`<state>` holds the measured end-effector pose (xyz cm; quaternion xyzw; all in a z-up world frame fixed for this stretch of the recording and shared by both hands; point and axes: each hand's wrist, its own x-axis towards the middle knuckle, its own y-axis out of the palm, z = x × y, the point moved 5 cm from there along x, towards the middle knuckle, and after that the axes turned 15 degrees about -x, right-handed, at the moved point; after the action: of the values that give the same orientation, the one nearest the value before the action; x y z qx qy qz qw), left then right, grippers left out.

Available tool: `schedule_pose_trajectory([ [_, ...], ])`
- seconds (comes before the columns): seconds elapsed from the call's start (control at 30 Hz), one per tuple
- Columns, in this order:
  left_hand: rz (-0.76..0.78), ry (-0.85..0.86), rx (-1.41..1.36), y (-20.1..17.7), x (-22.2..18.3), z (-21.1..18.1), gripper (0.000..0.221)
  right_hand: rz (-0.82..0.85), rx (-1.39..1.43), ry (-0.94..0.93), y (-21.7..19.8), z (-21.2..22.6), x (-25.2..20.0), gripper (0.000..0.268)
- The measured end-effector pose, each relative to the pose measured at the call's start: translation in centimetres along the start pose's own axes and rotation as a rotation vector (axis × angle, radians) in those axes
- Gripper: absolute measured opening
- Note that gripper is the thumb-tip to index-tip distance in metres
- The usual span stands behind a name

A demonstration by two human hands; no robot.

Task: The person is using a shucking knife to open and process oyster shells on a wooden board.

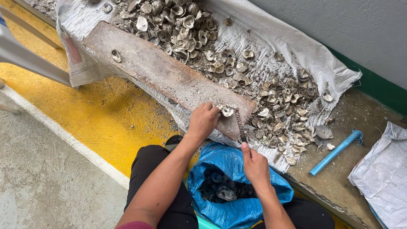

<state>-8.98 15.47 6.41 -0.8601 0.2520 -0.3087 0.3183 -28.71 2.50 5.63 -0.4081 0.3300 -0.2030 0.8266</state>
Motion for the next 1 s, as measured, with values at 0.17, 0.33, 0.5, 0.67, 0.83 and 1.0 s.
schedule_pose_trajectory([
  [0.17, 0.007, 0.042, 0.055, 1.0, 0.3, 0.7, 0.015, -0.090, 0.011, -0.052, -0.4, -0.2, -0.3, 0.070],
  [0.33, 0.006, 0.067, 0.065, 1.2, 0.6, 0.8, 0.019, -0.018, -0.057, -0.015, -0.1, 0.1, 0.0, 0.072],
  [0.5, -0.014, 0.066, 0.035, 0.7, 0.7, 0.4, 0.019, -0.101, 0.014, -0.045, -1.0, 0.6, -1.2, 0.070],
  [0.67, -0.013, 0.050, 0.012, 0.3, 0.7, 0.3, 0.016, -0.267, 0.164, -0.195, 0.0, -1.7, -1.0, 0.069],
  [0.83, -0.046, 0.098, -0.061, 0.0, 0.5, -0.5, 0.025, -0.094, -0.138, -0.043, 1.1, -0.1, 0.1, 0.069],
  [1.0, -0.016, 0.086, -0.032, 0.9, 0.2, 0.3, 0.003, -0.085, -0.020, -0.037, -0.2, -0.2, 0.2, 0.073],
])
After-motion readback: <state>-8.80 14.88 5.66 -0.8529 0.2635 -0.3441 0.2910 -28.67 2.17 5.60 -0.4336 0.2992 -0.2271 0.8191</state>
